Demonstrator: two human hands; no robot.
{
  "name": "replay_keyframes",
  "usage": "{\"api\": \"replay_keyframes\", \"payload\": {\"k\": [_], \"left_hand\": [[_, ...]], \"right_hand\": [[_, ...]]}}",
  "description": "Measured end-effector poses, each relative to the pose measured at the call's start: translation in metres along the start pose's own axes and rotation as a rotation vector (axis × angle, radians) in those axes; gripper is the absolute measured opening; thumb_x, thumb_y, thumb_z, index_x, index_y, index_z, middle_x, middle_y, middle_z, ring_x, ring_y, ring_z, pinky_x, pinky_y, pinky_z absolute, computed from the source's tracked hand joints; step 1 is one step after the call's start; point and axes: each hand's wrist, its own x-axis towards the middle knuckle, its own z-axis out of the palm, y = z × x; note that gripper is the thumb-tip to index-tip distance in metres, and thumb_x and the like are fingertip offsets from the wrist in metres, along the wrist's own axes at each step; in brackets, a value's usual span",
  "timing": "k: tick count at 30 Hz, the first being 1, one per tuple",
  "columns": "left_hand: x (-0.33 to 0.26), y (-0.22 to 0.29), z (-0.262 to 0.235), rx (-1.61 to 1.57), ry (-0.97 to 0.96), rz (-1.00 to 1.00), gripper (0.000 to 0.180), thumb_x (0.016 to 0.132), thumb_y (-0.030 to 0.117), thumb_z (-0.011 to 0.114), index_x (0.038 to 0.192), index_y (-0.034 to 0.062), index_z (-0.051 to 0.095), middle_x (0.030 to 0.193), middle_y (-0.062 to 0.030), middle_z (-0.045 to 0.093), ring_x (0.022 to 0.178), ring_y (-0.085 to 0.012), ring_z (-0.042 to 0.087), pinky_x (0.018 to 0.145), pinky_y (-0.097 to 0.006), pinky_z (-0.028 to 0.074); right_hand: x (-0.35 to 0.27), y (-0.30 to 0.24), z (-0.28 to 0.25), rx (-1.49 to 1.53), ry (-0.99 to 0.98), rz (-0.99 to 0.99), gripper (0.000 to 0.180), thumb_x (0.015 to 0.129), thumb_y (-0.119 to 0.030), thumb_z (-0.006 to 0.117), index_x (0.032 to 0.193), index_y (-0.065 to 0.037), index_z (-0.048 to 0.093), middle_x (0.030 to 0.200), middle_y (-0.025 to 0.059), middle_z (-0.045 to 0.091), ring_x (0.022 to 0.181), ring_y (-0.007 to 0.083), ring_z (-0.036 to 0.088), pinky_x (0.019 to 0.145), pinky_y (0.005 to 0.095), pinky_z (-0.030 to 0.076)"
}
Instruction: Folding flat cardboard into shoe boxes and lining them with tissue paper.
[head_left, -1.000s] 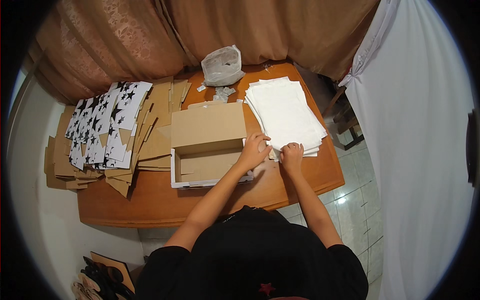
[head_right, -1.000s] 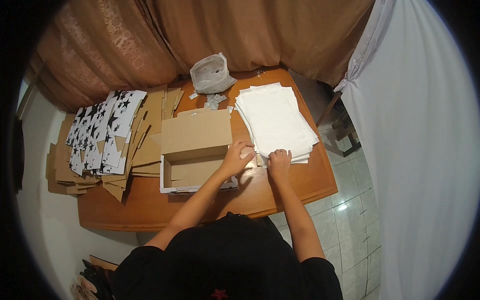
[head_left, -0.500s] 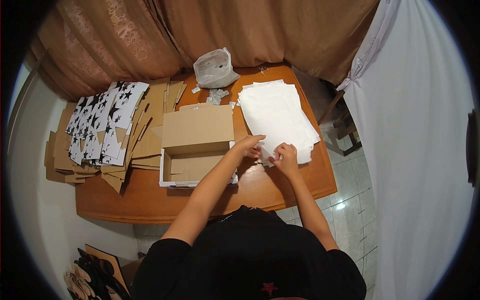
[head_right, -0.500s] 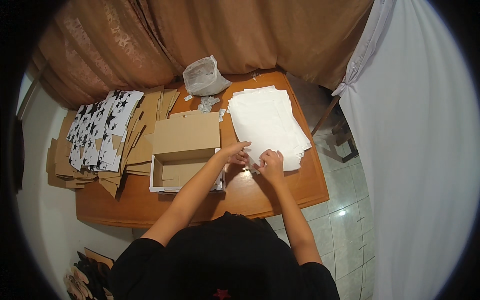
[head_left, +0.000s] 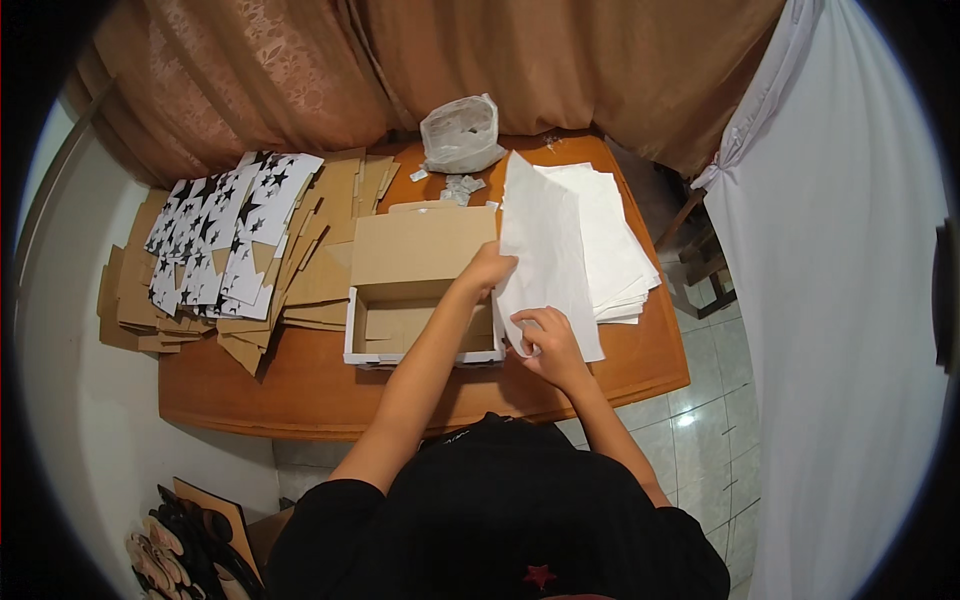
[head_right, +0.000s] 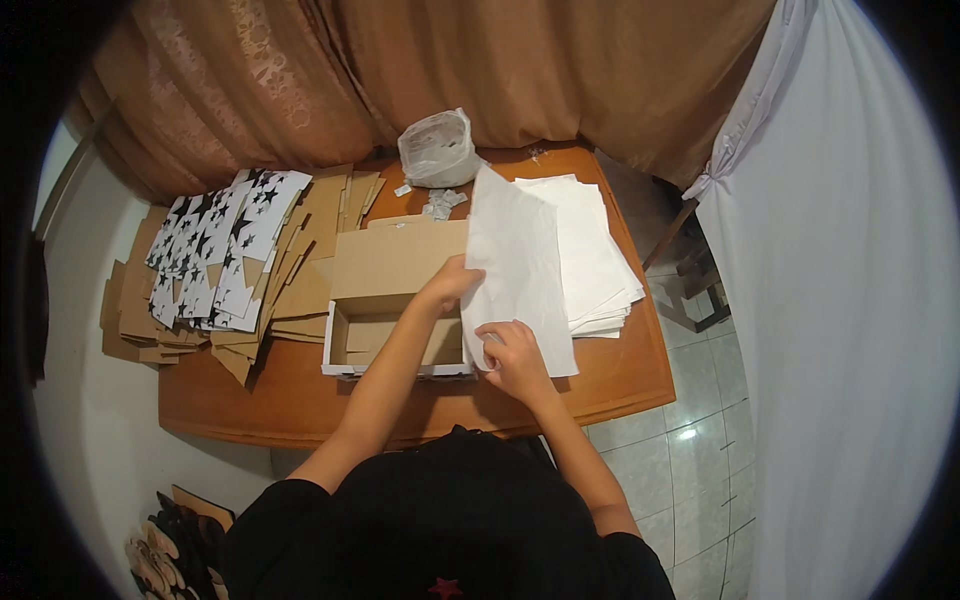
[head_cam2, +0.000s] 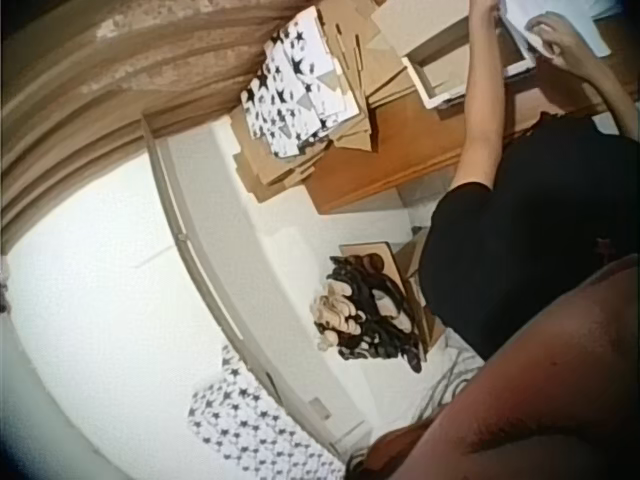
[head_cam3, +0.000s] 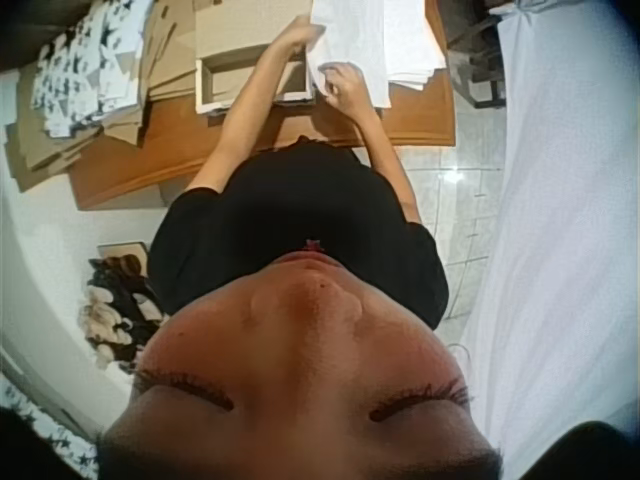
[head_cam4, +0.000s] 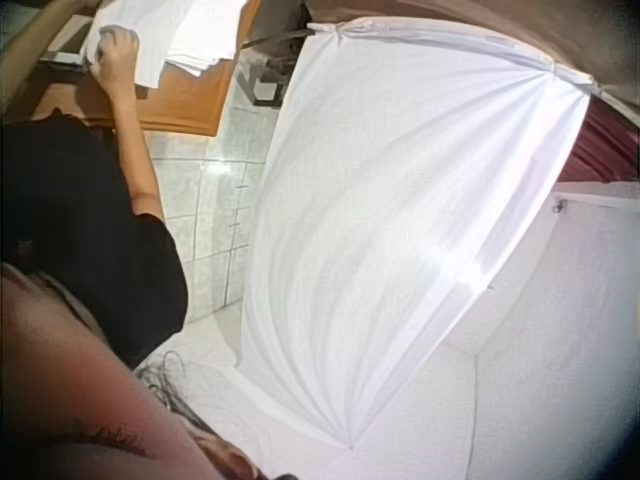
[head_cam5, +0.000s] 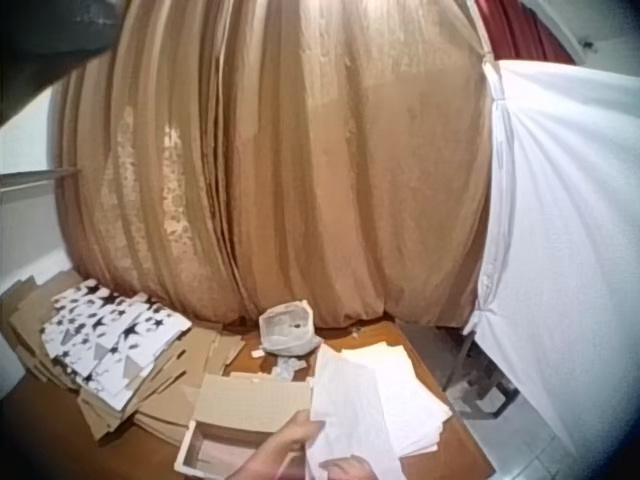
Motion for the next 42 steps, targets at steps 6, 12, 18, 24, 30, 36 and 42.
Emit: {"api": "replay_keyframes", "payload": {"k": [6,12,18,24,30,36,42], "left_hand": [[-0.063,-0.01,-0.088,-0.084,0.144,0.098,0.033,0.08,0.001,0.053,0.113,-0.0048,0.053,0.099,-0.0125,0.062,0.084,-0.0196,0.061,0.074,-0.031,0.05],[-0.092,-0.068,-0.163,-0.081,0.33,0.046,0.029,0.079,0.0,0.057,0.107,-0.0056,0.055,0.096,-0.0106,0.063,0.083,-0.017,0.06,0.072,-0.03,0.048],[-0.106,-0.095,-0.181,0.183,0.458,0.018,0.035,0.076,0.006,0.063,0.107,-0.0085,0.054,0.096,-0.0189,0.063,0.084,-0.0267,0.061,0.076,-0.034,0.049],[-0.152,-0.044,-0.126,0.82,0.574,0.229,0.037,0.079,0.021,0.063,0.11,0.0012,0.057,0.119,-0.0216,0.052,0.112,-0.0356,0.048,0.093,-0.043,0.039],[-0.141,-0.07,-0.101,0.938,-0.141,0.253,0.052,0.083,0.053,0.049,0.124,0.0203,0.053,0.142,-0.0174,0.03,0.133,-0.0382,0.021,0.106,-0.049,0.02],[-0.108,-0.083,-0.097,1.122,-0.313,-0.174,0.078,0.074,0.079,0.031,0.139,0.036,0.028,0.15,-0.0116,0.002,0.136,-0.0396,-0.004,0.106,-0.059,0.003],[-0.082,-0.095,-0.102,1.228,-0.193,-0.088,0.064,0.077,0.064,0.048,0.132,0.0333,0.043,0.147,-0.0136,0.018,0.135,-0.0385,0.012,0.105,-0.058,0.011]], "right_hand": [[0.036,-0.044,0.025,0.239,-0.054,-0.061,0.027,0.067,-0.021,0.072,0.063,-0.008,0.049,0.11,0.0087,0.056,0.1,0.0284,0.05,0.093,0.0413,0.033],[0.086,-0.04,0.055,0.201,0.004,0.114,0.022,0.072,-0.022,0.067,0.085,-0.006,0.059,0.114,0.0139,0.053,0.107,0.032,0.047,0.091,0.0416,0.036],[0.115,-0.005,0.093,-0.043,-0.099,0.115,0.039,0.077,-0.017,0.061,0.114,-0.009,0.054,0.129,0.0154,0.044,0.12,0.0341,0.04,0.098,0.047,0.034],[0.111,0.02,0.117,-0.27,-0.249,0.235,0.044,0.079,-0.02,0.062,0.122,-0.017,0.05,0.136,0.0128,0.036,0.128,0.0351,0.03,0.1,0.0599,0.025],[0.114,0.019,0.125,-0.323,-0.275,0.215,0.046,0.08,-0.022,0.061,0.124,-0.017,0.048,0.138,0.013,0.033,0.13,0.0363,0.026,0.102,0.0592,0.023],[0.119,0.026,0.128,-0.335,-0.303,0.229,0.05,0.079,-0.023,0.062,0.127,-0.018,0.047,0.139,0.0138,0.031,0.131,0.0373,0.025,0.103,0.0582,0.022],[0.123,0.034,0.134,-0.331,-0.294,0.218,0.052,0.078,-0.023,0.063,0.127,-0.018,0.047,0.14,0.015,0.031,0.131,0.0372,0.025,0.103,0.0574,0.022]]}}
